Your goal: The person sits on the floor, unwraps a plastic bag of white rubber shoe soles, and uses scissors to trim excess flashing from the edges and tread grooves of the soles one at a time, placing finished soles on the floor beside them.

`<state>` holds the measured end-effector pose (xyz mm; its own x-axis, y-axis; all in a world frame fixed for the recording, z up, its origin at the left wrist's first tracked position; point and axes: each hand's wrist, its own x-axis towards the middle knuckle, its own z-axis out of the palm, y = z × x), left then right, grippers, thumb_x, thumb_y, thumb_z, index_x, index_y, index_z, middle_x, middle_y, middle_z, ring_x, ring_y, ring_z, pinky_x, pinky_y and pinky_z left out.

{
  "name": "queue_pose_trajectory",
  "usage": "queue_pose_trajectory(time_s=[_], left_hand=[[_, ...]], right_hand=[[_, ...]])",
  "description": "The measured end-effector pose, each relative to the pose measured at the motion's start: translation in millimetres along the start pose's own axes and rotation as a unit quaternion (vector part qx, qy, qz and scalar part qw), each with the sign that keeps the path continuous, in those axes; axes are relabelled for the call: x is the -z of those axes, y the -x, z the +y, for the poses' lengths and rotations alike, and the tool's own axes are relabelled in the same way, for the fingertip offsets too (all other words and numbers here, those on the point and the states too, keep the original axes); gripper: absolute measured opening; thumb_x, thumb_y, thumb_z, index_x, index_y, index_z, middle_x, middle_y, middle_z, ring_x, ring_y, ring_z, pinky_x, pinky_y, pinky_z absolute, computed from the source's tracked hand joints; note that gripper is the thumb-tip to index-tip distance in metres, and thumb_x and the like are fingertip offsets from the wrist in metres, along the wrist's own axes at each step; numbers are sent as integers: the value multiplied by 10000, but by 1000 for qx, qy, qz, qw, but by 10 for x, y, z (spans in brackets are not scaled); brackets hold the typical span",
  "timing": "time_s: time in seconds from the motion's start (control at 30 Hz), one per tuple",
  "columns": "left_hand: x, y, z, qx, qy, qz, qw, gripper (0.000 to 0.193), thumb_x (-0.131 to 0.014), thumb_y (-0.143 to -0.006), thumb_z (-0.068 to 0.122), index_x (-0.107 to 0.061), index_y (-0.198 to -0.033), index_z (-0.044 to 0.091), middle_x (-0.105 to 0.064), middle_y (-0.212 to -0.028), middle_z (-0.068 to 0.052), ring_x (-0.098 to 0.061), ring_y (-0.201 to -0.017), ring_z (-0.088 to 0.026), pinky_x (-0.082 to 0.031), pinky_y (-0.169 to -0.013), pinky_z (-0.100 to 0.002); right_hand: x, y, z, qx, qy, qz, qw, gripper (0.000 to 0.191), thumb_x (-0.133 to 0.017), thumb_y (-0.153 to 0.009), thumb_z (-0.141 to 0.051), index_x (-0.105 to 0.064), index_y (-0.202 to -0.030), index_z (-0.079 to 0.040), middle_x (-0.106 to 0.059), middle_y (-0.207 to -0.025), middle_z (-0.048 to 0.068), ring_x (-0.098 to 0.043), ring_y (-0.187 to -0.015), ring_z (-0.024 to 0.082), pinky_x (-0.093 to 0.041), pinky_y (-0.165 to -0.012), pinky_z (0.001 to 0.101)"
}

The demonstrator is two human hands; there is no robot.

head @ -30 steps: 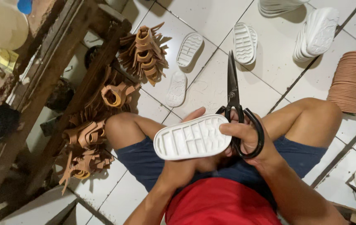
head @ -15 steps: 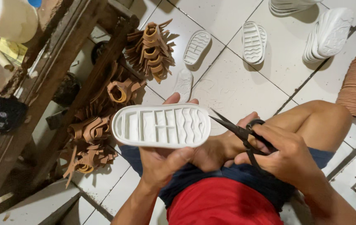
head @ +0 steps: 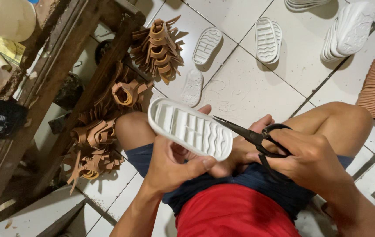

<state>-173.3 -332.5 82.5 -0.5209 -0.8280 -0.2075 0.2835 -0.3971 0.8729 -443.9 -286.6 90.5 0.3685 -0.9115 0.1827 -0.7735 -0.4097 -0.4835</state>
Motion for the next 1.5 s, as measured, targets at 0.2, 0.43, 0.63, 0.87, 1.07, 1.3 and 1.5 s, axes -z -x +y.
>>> queue_pose_trajectory(time_s=[0.2,0.43,0.63,0.87,1.07,1.3,1.5], left_hand=[[-86,-71,119,25,-101,-65,992,810,-779,-740,95,-501,-1478,-88,-733,-1124,-91,-714,-1043,-130,-572,-1020,-293],[20,-103,320,103,-237,-165,952,480,-852,-715,152,-726,-1147,-17,-751,-939,-42,-689,-835,-89,-608,-754,-266],[59,-101,206,56,-17,-144,988,820,-817,-843,136,-419,-1544,-12,-663,-1309,-123,-679,-1162,-163,-598,-1023,-330],[-16,-156,-37,-73,82,-15,994,791,-707,-947,78,-291,-1606,-51,-463,-1590,-226,-553,-1432,-249,-457,-1238,-389],[-24,-122,-53,-105,186,87,973,705,-773,-958,164,-396,-1498,-88,-611,-1376,-326,-653,-1262,-366,-532,-1117,-490],[-103,-76,-112,-120,125,120,978,692,-793,-953,198,-471,-1465,-137,-644,-1361,-320,-660,-1264,-324,-531,-1116,-418],[-139,-14,-164,-117,76,129,982,695,-800,-953,204,-493,-1480,-127,-651,-1382,-281,-662,-1259,-264,-525,-1111,-372]], right_hand=[[-14,-84,-60,45,-30,31,998,198,-802,-729,-143,-635,-683,-47,-558,-680,40,-581,-553,148,-431,-455,318],[-195,-113,-166,-43,-94,56,993,210,-804,-837,-43,-628,-784,59,-640,-763,74,-609,-582,162,-468,-514,319],[-471,-96,62,-329,-585,-37,740,241,-710,-811,-33,-699,-1044,30,-744,-777,83,-725,-635,130,-595,-580,281],[-739,73,147,-261,-801,-2,539,248,-661,-927,-58,-677,-1093,125,-707,-689,143,-651,-524,181,-559,-529,297],[-444,185,182,-284,-420,-27,861,409,-780,-743,-208,-738,-1039,71,-690,-641,90,-638,-491,172,-511,-442,295],[-286,152,-29,-115,-111,69,985,277,-835,-720,-111,-625,-851,13,-614,-722,59,-626,-620,160,-489,-550,301],[-184,61,-141,-80,-79,51,992,171,-759,-703,6,-601,-765,16,-585,-690,53,-607,-562,157,-463,-488,321]])
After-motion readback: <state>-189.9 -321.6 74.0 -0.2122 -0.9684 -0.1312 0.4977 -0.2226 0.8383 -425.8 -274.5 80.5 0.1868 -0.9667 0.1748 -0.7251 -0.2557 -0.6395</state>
